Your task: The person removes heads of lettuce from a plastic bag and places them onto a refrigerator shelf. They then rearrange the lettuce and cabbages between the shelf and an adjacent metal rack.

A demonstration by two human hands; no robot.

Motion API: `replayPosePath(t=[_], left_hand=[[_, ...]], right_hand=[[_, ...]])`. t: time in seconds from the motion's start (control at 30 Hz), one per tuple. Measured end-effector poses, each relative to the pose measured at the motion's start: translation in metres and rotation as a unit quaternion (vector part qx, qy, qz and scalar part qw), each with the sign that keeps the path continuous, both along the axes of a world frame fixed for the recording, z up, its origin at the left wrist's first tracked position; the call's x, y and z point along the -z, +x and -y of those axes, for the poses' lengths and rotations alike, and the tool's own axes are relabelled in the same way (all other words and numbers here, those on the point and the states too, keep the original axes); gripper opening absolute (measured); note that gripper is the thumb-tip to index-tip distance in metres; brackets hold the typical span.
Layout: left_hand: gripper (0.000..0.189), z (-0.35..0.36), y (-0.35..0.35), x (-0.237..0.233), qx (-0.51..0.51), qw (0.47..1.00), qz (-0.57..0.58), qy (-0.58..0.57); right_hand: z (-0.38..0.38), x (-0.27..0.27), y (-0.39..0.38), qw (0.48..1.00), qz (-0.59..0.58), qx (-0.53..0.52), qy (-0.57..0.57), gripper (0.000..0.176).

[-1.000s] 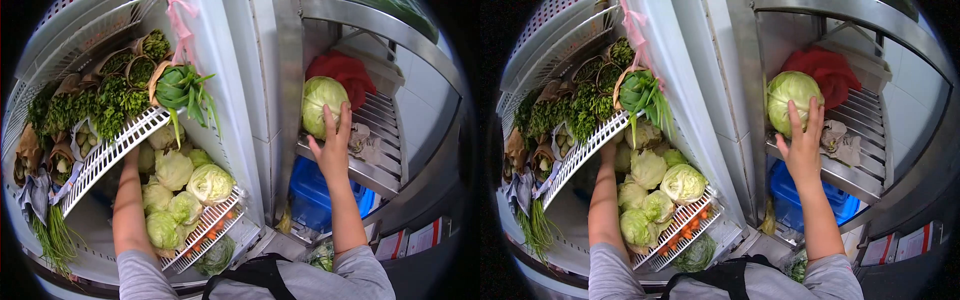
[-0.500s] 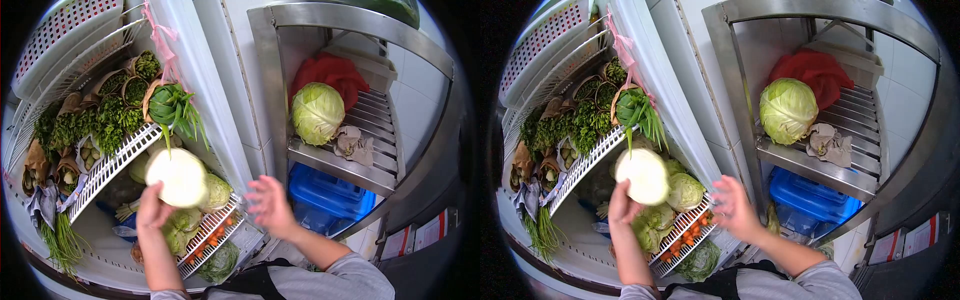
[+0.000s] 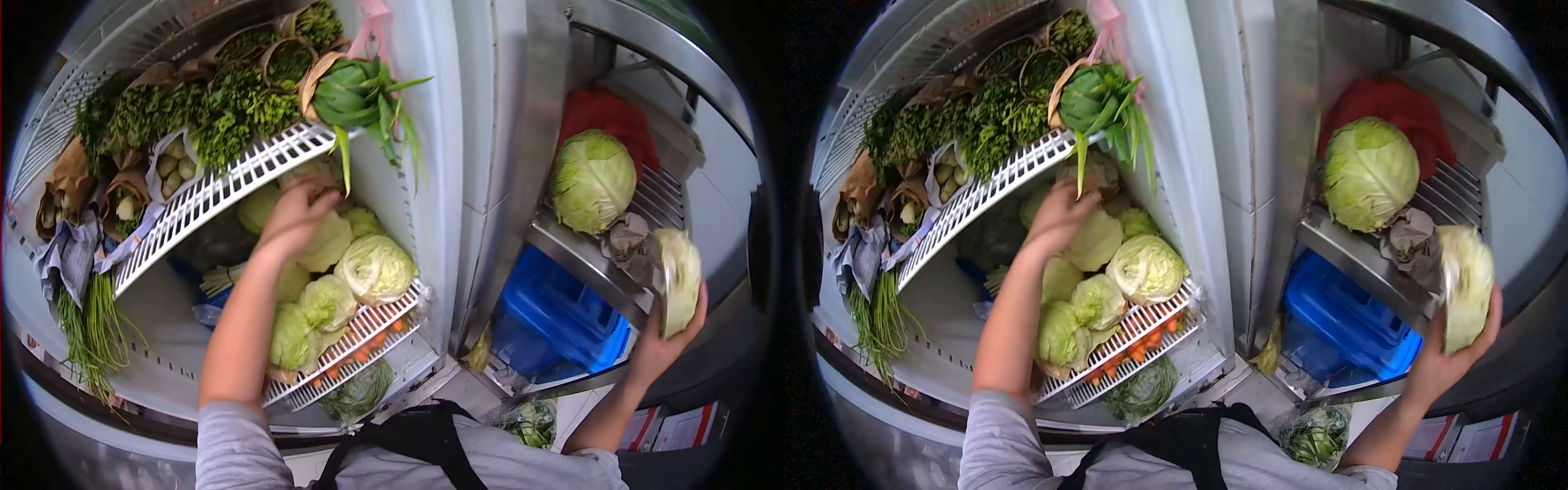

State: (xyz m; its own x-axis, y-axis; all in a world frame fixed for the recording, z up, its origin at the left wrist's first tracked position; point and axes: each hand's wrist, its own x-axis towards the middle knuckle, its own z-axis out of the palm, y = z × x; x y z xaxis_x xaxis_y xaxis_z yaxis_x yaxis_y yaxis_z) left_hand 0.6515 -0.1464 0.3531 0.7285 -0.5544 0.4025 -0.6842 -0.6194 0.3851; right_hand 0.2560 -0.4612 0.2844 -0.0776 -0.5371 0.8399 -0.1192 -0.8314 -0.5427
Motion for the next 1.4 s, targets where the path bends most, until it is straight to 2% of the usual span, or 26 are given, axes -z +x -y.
replayPosePath(t=[0.03, 0.1, 0.13, 0.2, 0.23, 0.33, 0.4, 0.47, 0.63, 0.7, 0.73, 0.77, 0.8, 0.83, 0.9, 0.93, 0.97, 1.0, 1.03, 1.1, 1.13, 1.2, 1.23, 1.3, 1.37, 1.4], left_hand=[[0.042, 0.000, 0.010, -0.003, -0.049, 0.998, -0.037, -0.010], [0.052, -0.003, 0.070, 0.013, -0.060, 0.998, -0.024, 0.003], [0.058, -0.005, 0.092, 0.021, -0.053, 0.999, -0.002, -0.011], [0.073, 0.006, 0.085, 0.011, -0.107, 0.987, 0.093, 0.078], [0.085, 0.013, 0.087, 0.015, -0.150, 0.948, 0.201, 0.194], [0.101, 0.033, 0.071, 0.005, -0.133, 0.954, 0.109, 0.245], [0.109, 0.046, 0.060, 0.005, -0.140, 0.948, 0.124, 0.257], [0.104, 0.049, 0.103, 0.035, -0.144, 0.895, 0.255, 0.336], [0.094, 0.034, 0.127, 0.026, -0.127, 0.916, 0.237, 0.297], [0.093, 0.021, 0.140, 0.026, -0.125, 0.923, 0.239, 0.273], [0.092, 0.015, 0.147, 0.025, -0.124, 0.926, 0.240, 0.263], [0.091, 0.010, 0.153, 0.024, -0.123, 0.928, 0.243, 0.253], [0.091, 0.005, 0.160, 0.022, -0.122, 0.930, 0.245, 0.247], [0.090, 0.000, 0.165, 0.022, -0.122, 0.931, 0.247, 0.239], [0.089, -0.008, 0.173, 0.018, -0.122, 0.933, 0.249, 0.228], [0.089, -0.012, 0.176, 0.017, -0.122, 0.934, 0.250, 0.224], [0.088, -0.015, 0.178, 0.015, -0.124, 0.934, 0.253, 0.220], [0.088, -0.019, 0.179, 0.015, -0.124, 0.934, 0.253, 0.220], [0.087, -0.021, 0.179, 0.015, -0.123, 0.934, 0.255, 0.218], [0.086, -0.026, 0.179, 0.018, -0.125, 0.933, 0.257, 0.218], [0.086, -0.028, 0.177, 0.019, -0.125, 0.933, 0.259, 0.217], [0.085, -0.029, 0.171, 0.022, -0.126, 0.932, 0.260, 0.218], [0.084, -0.029, 0.170, 0.023, -0.127, 0.932, 0.261, 0.219], [0.083, -0.029, 0.165, 0.026, -0.128, 0.931, 0.263, 0.221], [0.082, -0.028, 0.159, 0.030, -0.132, 0.929, 0.263, 0.224], [0.082, -0.026, 0.157, 0.032, -0.131, 0.929, 0.263, 0.225]], right_hand=[[0.005, -0.007, -0.003, 1.000, -0.006, -0.005, 0.002, 0.069], [0.015, -0.015, -0.006, 0.941, -0.307, 0.132, -0.062, 0.077], [0.024, -0.002, 0.000, 0.912, -0.373, 0.150, -0.086, 0.082], [0.018, -0.004, 0.021, 0.894, -0.386, 0.215, -0.070, 0.078], [0.019, -0.005, 0.022, 0.895, -0.384, 0.217, -0.071, 0.078], [0.020, -0.005, 0.025, 0.907, -0.368, 0.202, -0.038, 0.076], [0.018, -0.004, 0.030, 0.917, -0.339, 0.210, -0.026, 0.071], [0.023, -0.002, 0.028, 0.918, -0.329, 0.219, -0.036, 0.068], [0.021, 0.003, 0.029, 0.934, -0.258, 0.240, -0.063, 0.055], [0.000, 0.008, 0.046, 0.987, -0.041, 0.092, -0.126, 0.041], [-0.017, 0.020, 0.064, 0.993, 0.054, -0.059, -0.083, 0.035], [-0.041, 0.025, 0.083, 0.974, 0.044, -0.213, -0.061, 0.035], [-0.066, 0.015, 0.106, 0.924, -0.063, -0.374, -0.051, 0.036], [-0.087, -0.006, 0.134, 0.875, -0.207, -0.427, -0.098, 0.039], [-0.126, 0.007, 0.216, 0.766, -0.181, -0.616, 0.013, 0.049], [-0.139, 0.017, 0.257, 0.757, -0.185, -0.625, 0.039, 0.050], [-0.149, 0.026, 0.300, 0.788, -0.201, -0.581, 0.023, 0.049], [-0.161, 0.032, 0.343, 0.778, -0.205, -0.587, 0.092, 0.048], [-0.170, 0.030, 0.381, 0.764, -0.208, -0.590, 0.160, 0.047], [-0.171, 0.004, 0.432, 0.703, -0.346, -0.565, 0.260, 0.046], [-0.178, 0.026, 0.465, 0.757, -0.227, -0.561, 0.246, 0.043], [-0.200, 0.059, 0.541, 0.752, -0.065, -0.507, 0.416, 0.038], [-0.202, 0.053, 0.539, 0.745, -0.065, -0.517, 0.416, 0.038], [-0.186, 0.043, 0.533, 0.506, -0.065, -0.676, 0.531, 0.036], [-0.183, 0.081, 0.581, 0.418, -0.016, -0.780, 0.465, 0.034], [-0.187, 0.061, 0.550, 0.420, -0.036, -0.763, 0.489, 0.032]])
